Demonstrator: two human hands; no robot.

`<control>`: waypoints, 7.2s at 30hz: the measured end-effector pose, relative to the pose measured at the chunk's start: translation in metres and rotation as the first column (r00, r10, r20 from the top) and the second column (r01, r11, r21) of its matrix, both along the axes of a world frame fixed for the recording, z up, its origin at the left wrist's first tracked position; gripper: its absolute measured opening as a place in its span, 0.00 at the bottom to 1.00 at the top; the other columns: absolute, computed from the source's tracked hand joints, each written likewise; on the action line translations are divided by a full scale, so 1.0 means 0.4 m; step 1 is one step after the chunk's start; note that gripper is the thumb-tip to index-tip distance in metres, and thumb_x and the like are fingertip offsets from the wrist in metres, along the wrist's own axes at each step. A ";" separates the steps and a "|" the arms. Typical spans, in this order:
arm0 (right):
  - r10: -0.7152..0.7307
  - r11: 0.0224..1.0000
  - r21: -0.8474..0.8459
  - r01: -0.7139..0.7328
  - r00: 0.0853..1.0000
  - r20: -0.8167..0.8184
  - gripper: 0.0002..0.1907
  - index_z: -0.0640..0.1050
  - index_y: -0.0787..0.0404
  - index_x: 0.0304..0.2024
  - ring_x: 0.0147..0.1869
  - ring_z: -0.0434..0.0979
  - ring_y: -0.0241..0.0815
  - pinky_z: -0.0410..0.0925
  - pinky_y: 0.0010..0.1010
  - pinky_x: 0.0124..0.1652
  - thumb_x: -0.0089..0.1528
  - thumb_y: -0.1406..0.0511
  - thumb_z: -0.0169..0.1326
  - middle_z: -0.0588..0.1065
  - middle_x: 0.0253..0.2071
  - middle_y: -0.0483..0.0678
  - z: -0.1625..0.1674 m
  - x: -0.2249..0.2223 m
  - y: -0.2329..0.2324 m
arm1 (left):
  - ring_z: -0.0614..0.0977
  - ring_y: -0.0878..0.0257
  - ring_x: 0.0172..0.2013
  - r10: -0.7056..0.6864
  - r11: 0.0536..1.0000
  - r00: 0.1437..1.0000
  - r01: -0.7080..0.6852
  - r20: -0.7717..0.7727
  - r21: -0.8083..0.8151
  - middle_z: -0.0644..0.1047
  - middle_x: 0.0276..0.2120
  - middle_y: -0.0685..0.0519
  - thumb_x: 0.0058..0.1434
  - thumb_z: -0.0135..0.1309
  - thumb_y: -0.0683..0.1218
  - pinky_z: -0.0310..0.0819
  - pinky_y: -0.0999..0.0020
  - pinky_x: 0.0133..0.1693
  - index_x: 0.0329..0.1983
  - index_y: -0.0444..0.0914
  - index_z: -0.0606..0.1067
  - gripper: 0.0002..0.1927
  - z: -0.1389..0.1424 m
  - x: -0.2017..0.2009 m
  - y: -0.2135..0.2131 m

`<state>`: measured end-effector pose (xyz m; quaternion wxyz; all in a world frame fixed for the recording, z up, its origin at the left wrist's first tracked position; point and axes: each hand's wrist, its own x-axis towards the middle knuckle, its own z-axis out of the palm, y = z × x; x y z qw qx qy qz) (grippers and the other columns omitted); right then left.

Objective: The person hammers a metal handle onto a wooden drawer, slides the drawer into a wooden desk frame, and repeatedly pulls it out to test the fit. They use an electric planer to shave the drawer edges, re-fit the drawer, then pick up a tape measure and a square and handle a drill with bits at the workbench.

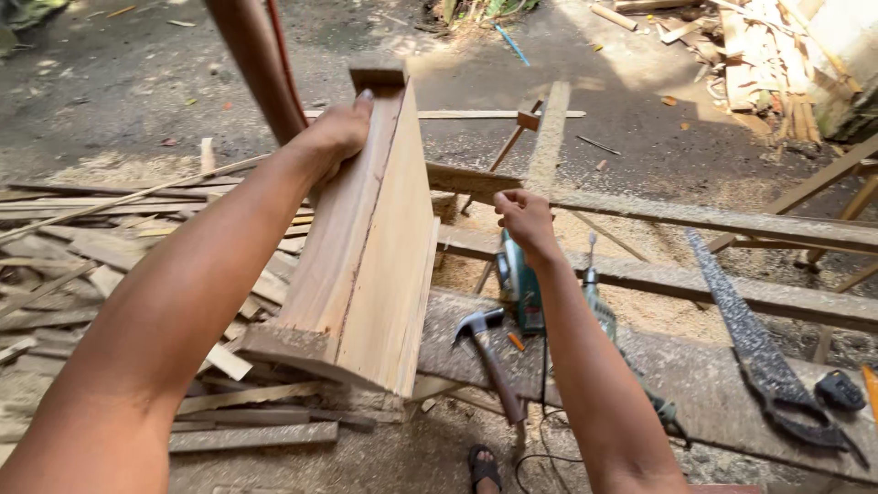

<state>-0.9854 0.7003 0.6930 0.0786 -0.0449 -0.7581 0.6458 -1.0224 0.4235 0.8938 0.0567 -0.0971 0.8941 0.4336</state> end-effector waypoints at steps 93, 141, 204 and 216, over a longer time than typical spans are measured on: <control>0.501 0.866 -0.184 -0.466 0.806 0.316 0.36 0.76 0.69 0.47 0.18 0.64 0.43 0.60 0.35 0.20 0.68 0.43 0.38 0.69 0.21 0.53 0.625 0.066 0.008 | 0.77 0.42 0.22 0.570 0.821 0.464 -0.304 -0.678 0.482 0.73 0.19 0.39 0.75 0.33 0.57 0.63 0.50 0.24 0.30 0.35 0.73 0.27 -0.531 -0.043 0.063; 0.563 0.746 0.123 -0.654 0.719 0.408 0.38 0.73 0.64 0.38 0.16 0.58 0.40 0.58 0.37 0.20 0.70 0.40 0.25 0.63 0.18 0.47 0.714 -0.170 -0.289 | 0.67 0.60 0.08 0.586 0.809 0.454 -0.374 -0.671 0.453 0.66 0.07 0.54 0.76 0.21 0.55 0.62 0.60 0.15 0.11 0.45 0.62 0.35 -0.640 -0.120 -0.021; 0.473 0.851 0.032 -0.524 0.792 0.386 0.37 0.74 0.63 0.42 0.16 0.61 0.41 0.57 0.35 0.18 0.71 0.39 0.30 0.67 0.19 0.49 0.741 -0.043 -0.105 | 0.75 0.57 0.26 -0.013 0.586 -0.237 -0.789 -0.971 0.185 0.76 0.33 0.42 0.76 0.49 0.38 0.71 0.63 0.26 0.56 0.23 0.70 0.11 -0.726 -0.202 0.010; 0.420 0.868 0.060 -0.494 0.792 0.443 0.35 0.72 0.60 0.39 0.18 0.57 0.41 0.54 0.35 0.21 0.70 0.40 0.27 0.63 0.20 0.48 0.721 -0.081 -0.257 | 0.67 0.63 0.17 0.191 0.687 -0.106 -0.696 -0.976 0.210 0.71 0.20 0.52 0.81 0.32 0.42 0.61 0.65 0.20 0.39 0.32 0.72 0.18 -0.733 -0.209 -0.001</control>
